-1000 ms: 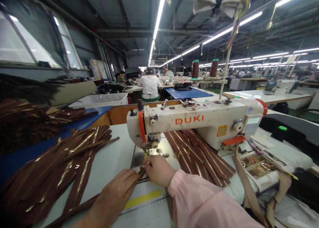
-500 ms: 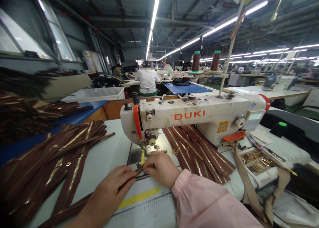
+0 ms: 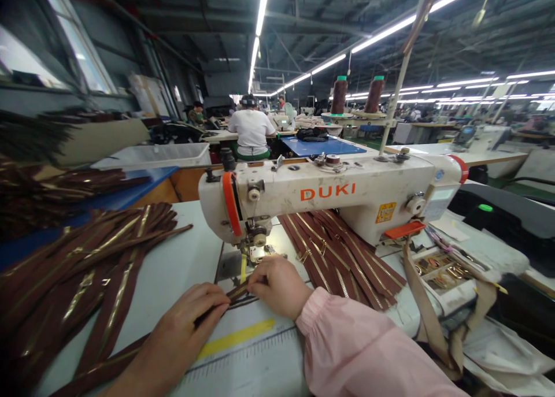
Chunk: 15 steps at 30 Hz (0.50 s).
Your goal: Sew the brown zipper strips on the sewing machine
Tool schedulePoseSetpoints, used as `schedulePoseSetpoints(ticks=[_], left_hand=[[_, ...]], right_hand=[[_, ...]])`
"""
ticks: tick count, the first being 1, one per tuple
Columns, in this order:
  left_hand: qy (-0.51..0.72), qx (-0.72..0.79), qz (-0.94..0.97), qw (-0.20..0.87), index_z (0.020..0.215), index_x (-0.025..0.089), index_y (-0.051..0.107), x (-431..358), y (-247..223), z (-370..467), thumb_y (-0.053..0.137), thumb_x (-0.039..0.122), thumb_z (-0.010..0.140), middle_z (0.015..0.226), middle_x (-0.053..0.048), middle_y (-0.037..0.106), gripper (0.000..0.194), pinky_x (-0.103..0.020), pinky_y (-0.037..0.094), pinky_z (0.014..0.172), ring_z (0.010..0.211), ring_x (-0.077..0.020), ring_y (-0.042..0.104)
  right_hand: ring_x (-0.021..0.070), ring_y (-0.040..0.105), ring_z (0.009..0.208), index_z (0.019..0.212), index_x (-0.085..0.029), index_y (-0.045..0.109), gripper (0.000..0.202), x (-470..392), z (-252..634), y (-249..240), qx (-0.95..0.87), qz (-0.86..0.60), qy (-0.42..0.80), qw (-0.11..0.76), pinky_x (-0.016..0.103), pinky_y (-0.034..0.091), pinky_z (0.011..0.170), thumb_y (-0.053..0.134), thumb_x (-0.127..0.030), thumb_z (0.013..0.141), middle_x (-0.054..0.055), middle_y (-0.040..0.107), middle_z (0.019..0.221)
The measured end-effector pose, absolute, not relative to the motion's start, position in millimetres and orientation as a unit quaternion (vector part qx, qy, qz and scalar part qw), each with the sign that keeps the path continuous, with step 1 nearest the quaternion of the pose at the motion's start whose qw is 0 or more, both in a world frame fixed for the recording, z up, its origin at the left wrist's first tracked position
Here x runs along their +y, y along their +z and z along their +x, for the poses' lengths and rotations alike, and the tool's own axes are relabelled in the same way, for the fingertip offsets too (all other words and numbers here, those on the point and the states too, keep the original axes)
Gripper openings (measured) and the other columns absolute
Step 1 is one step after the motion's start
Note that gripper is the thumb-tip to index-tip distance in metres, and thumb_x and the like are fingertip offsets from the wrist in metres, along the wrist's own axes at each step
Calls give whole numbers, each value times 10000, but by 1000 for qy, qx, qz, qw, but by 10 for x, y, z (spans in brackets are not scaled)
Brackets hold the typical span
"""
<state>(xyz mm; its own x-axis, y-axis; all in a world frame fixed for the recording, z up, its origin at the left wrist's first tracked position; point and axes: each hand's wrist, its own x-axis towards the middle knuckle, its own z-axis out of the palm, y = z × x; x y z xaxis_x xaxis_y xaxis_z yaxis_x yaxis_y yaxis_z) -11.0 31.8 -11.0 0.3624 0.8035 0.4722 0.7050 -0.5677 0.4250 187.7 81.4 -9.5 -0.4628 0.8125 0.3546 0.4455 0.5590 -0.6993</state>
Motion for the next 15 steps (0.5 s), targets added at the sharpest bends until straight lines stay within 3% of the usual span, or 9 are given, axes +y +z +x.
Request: schedulePoseSetpoints(ticks=[8,15], left_hand=[[341,442,827,62,887,226,669,333,-101,-121,440,187,874,805,-25,643,233,-282,528,698,775,-182,616],[289,396,871,-20,1057,234,647,308,-70,-96,393,113,874,810,-29,600,335,-293,536,676,757,-185,586]], right_hand=[[138,529,723,607,-162,606,146,787,1818,-128,-811,-428,211,339,253,378,721,599,-47,696,-3,610,666],[164,531,770,649,-168,609,122,758,1818,-98,-823,-437,193,309,270,383,724,573,-79,725,16,581,688]])
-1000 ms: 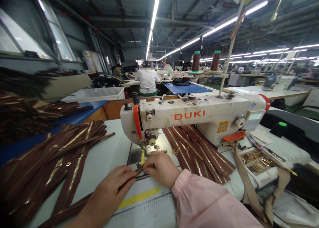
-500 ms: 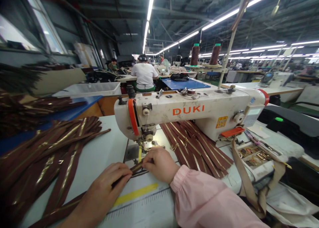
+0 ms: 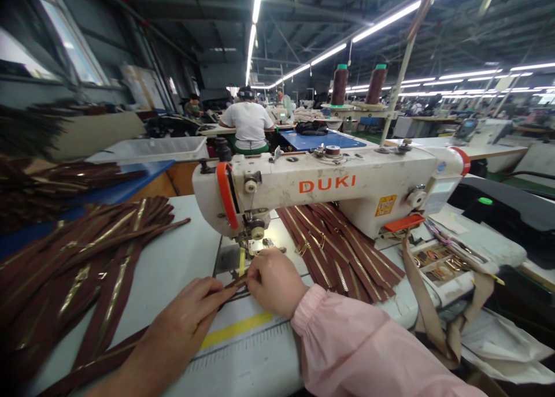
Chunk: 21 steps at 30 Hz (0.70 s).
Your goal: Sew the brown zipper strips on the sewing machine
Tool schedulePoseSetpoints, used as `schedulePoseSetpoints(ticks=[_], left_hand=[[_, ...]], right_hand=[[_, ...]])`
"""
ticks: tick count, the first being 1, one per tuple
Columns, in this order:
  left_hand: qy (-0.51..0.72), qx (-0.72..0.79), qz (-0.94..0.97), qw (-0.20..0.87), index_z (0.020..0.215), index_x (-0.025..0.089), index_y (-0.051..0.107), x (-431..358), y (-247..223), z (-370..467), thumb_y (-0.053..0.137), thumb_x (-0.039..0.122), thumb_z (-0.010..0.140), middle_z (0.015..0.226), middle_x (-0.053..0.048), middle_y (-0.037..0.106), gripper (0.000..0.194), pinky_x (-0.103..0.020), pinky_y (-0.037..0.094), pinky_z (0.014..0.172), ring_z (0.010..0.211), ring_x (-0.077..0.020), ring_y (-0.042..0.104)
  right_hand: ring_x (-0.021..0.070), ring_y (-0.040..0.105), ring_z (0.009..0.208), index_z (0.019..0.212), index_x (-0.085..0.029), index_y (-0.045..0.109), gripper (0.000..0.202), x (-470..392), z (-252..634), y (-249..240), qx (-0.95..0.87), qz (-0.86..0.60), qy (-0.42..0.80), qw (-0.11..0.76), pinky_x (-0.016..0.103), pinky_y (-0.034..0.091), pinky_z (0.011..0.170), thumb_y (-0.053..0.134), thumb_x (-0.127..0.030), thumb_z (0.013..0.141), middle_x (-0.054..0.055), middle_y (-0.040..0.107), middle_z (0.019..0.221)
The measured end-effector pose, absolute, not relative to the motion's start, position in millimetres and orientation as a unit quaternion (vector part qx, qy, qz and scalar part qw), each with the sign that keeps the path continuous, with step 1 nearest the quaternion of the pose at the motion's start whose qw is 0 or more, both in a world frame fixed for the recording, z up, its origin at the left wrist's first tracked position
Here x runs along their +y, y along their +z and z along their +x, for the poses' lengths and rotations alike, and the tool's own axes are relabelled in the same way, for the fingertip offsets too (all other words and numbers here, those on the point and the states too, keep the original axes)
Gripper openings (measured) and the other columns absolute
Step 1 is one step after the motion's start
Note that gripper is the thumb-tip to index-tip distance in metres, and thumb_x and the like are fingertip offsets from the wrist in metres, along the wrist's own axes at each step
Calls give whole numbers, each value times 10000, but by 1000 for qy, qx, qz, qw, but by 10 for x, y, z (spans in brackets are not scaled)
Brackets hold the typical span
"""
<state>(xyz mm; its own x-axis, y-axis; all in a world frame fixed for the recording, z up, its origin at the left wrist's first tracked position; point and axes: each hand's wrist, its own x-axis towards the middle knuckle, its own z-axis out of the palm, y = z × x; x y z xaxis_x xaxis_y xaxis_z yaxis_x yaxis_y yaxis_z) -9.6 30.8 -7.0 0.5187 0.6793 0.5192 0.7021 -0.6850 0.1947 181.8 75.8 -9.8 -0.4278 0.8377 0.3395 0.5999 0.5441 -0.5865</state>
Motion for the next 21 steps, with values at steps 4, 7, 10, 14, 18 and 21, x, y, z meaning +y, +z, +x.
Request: schedulePoseSetpoints(ticks=[4,7,10,14,18,21], left_hand=[[-249,-395,-883,47,1074,221,627,308,-93,-108,379,70,866,831,-35,591,357,-310,540,680,756,-191,576],[-225,-401,-886,48,1085,213,620,308,-138,-120,386,62,864,853,-40,596,355,-323,542,693,771,-197,580],[-207,-417,-884,40,1088,223,618,303,-147,-120,382,62,858,929,-47,616,367,-349,542,735,841,-211,588],[-162,-423,-891,-16,1055,217,641,311,40,-68,386,65,840,957,-47,631,366,-357,524,806,887,-206,596],[-94,-418,-897,-109,914,197,695,339,344,48,438,77,791,848,-50,627,309,-310,528,764,824,-199,617],[-85,-410,-898,-134,843,201,706,352,427,122,456,60,758,834,-43,640,299,-286,524,766,817,-188,628]], right_hand=[[173,536,799,689,-166,619,100,761,1816,-121,-830,-434,177,303,279,382,748,566,-102,744,27,589,721],[174,535,801,702,-165,620,101,755,1811,-119,-834,-434,166,297,275,381,736,556,-107,755,32,593,729],[175,533,808,718,-161,624,109,737,1804,-100,-838,-439,152,286,270,380,724,543,-117,775,39,597,737],[176,530,811,753,-148,642,99,740,1803,-73,-849,-435,127,271,272,378,732,553,-117,783,50,608,774],[174,531,809,779,-140,668,88,803,1806,-40,-869,-410,123,246,278,374,743,584,-137,805,58,625,798],[184,531,824,796,-136,686,72,861,1802,-9,-887,-387,120,222,284,375,736,619,-162,804,71,638,824]])
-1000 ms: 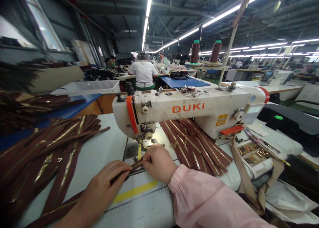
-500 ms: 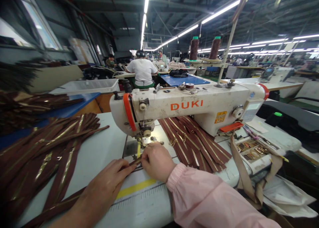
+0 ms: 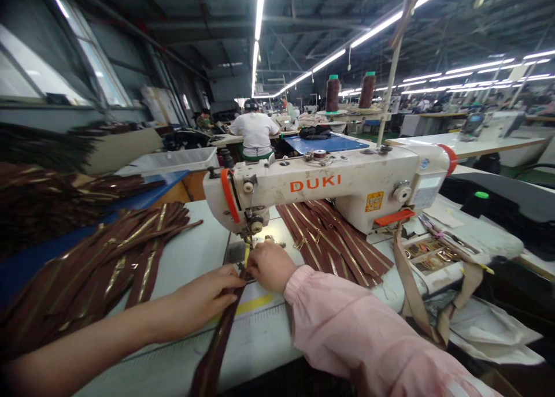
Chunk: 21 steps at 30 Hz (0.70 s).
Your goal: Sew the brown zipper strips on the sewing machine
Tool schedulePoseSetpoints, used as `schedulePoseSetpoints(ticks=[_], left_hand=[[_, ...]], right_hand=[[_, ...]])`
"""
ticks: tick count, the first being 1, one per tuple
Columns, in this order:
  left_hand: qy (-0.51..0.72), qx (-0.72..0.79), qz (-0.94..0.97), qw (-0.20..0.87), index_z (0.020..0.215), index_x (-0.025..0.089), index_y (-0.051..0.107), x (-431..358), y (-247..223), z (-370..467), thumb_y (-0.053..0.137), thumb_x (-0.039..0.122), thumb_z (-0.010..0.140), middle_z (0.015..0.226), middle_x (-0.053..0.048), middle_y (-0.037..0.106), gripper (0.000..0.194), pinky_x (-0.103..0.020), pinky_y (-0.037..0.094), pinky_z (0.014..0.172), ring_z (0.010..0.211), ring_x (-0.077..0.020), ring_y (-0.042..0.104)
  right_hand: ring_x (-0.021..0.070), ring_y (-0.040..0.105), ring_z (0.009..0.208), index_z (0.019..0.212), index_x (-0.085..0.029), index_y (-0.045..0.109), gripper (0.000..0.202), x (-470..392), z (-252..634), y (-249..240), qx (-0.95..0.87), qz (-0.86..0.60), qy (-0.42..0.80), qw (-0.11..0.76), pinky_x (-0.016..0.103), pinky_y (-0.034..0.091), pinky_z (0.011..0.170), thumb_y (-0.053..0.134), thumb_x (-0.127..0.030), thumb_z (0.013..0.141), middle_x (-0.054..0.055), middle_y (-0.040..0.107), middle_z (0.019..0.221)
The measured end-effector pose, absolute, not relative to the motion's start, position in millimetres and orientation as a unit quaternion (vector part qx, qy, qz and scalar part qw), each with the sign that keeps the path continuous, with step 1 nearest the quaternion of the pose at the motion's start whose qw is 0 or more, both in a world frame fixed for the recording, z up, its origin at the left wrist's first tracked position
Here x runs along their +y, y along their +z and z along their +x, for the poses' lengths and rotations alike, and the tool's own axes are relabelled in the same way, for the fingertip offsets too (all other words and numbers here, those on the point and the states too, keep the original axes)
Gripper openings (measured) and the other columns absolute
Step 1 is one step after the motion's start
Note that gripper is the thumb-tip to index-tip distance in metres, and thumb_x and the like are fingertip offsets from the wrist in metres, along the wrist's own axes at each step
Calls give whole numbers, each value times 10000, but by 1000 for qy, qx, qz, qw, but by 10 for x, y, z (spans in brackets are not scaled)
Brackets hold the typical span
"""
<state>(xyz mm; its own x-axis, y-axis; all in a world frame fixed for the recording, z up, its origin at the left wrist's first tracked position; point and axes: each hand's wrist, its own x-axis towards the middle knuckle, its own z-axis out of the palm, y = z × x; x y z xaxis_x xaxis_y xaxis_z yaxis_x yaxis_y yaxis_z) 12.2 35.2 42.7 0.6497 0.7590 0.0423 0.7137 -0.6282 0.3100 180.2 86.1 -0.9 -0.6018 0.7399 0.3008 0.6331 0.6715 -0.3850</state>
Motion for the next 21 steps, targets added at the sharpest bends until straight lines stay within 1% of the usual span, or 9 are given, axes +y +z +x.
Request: schedulePoseSetpoints(ticks=[2,4,7,9,11,14,17,21], left_hand=[[90,412,897,130,841,199,700,341,394,145,447,55,769,878,-48,650,300,-290,518,790,848,-188,629],[112,413,896,120,863,197,690,307,325,147,425,68,803,903,-54,648,302,-296,521,782,860,-192,625],[157,406,897,79,876,203,675,228,224,117,398,102,852,844,-45,630,296,-300,533,713,802,-196,613],[174,394,902,37,903,197,669,184,171,81,400,97,852,839,-49,627,291,-316,541,702,788,-204,610],[187,370,910,-10,987,181,657,166,121,34,403,73,836,938,-78,644,315,-348,548,758,860,-219,614],[198,327,921,-70,1105,166,623,191,39,-50,396,53,831,1120,-116,636,374,-392,524,880,1031,-241,585],[180,303,932,-84,1164,173,599,249,-27,-127,392,54,839,1191,-114,629,404,-409,497,944,1115,-238,561],[140,274,948,-82,1214,175,572,312,-35,-185,390,54,838,1231,-106,627,434,-394,488,967,1141,-219,572]], right_hand=[[184,533,818,797,-132,692,69,892,1798,6,-895,-372,118,216,286,376,736,634,-169,799,74,643,826],[182,535,813,795,-132,696,65,915,1796,11,-898,-365,118,215,285,377,732,644,-171,795,72,646,824],[180,537,817,795,-145,699,58,938,1797,-1,-899,-364,119,214,279,376,723,652,-179,794,61,646,827],[175,537,819,801,-154,698,54,943,1797,-16,-897,-366,120,217,273,377,725,651,-179,795,53,645,833],[170,535,818,811,-156,695,55,939,1796,-33,-895,-370,120,220,270,378,735,645,-176,801,49,644,837],[171,532,829,814,-153,688,58,922,1793,-61,-888,-379,121,231,269,377,745,632,-169,812,46,638,826],[170,529,823,792,-154,681,58,906,1788,-92,-880,-385,123,249,265,372,738,628,-161,815,39,629,800],[163,519,797,773,-153,668,75,894,1773,-113,-876,-385,123,262,269,363,738,615,-153,826,35,614,782]])
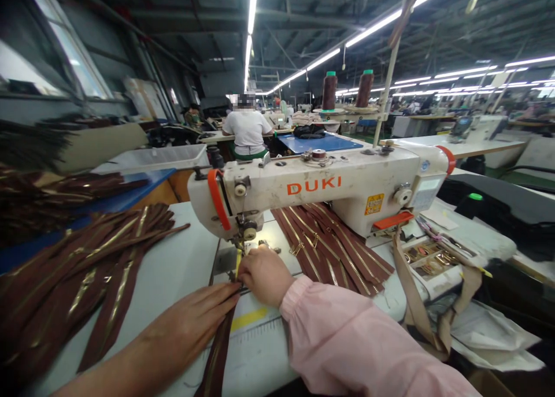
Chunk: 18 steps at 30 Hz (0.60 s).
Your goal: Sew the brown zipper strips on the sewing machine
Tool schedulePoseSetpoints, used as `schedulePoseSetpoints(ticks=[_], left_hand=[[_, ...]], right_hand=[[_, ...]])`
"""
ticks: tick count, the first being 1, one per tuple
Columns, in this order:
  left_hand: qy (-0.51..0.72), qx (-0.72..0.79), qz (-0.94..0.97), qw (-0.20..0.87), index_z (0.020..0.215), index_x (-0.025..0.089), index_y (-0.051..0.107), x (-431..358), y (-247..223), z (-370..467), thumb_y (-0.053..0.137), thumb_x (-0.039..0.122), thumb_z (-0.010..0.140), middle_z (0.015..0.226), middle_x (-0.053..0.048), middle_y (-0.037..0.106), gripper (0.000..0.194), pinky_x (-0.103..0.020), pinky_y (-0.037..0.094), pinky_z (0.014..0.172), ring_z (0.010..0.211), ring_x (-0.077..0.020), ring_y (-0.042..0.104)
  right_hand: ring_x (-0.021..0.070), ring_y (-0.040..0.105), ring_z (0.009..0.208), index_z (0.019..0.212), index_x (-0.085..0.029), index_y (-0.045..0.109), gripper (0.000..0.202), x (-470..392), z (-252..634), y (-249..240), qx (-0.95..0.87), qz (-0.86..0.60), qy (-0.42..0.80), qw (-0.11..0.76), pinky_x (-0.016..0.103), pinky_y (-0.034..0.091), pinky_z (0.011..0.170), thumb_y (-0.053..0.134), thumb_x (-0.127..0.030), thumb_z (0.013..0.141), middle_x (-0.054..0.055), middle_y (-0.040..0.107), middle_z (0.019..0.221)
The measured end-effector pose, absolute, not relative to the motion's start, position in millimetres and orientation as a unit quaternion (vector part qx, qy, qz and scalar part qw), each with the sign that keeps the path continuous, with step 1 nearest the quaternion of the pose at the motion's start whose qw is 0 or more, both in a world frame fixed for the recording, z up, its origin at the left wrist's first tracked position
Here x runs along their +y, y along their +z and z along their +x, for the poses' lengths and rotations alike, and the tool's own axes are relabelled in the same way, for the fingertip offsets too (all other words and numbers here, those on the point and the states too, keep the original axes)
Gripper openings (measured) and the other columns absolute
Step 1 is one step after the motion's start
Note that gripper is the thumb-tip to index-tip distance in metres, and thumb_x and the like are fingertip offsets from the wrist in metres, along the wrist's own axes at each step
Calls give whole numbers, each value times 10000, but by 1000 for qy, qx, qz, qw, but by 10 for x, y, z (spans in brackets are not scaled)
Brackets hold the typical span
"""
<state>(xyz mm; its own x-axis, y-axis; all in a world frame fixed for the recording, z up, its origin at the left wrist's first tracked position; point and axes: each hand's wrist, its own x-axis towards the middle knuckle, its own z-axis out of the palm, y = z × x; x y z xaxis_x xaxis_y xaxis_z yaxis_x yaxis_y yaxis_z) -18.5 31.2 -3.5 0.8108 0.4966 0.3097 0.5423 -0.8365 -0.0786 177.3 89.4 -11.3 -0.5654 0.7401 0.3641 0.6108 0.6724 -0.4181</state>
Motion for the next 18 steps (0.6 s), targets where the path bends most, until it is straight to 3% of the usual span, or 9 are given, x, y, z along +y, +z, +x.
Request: schedulePoseSetpoints(ticks=[11,15,18], left_hand=[[-109,-271,-947,133,1168,105,605,460,-65,-128,365,58,851,1235,-133,628,400,-369,436,1021,1198,-222,538],[-94,-283,-941,157,1189,63,585,522,-79,-78,334,80,893,1247,-150,617,388,-359,453,1001,1183,-228,550],[-101,-304,-934,156,1195,93,585,561,-88,-55,323,104,919,1250,-127,620,380,-354,458,996,1178,-216,555]], right_hand=[[164,550,854,876,-160,650,149,870,1797,-97,-826,-450,144,307,250,393,724,502,-138,889,60,618,899],[167,544,854,873,-175,650,185,763,1926,-119,-849,-412,123,307,261,406,746,471,-175,918,49,614,859],[177,531,858,857,-167,652,197,672,1991,-106,-880,-369,93,285,277,411,772,469,-190,925,57,617,837]])
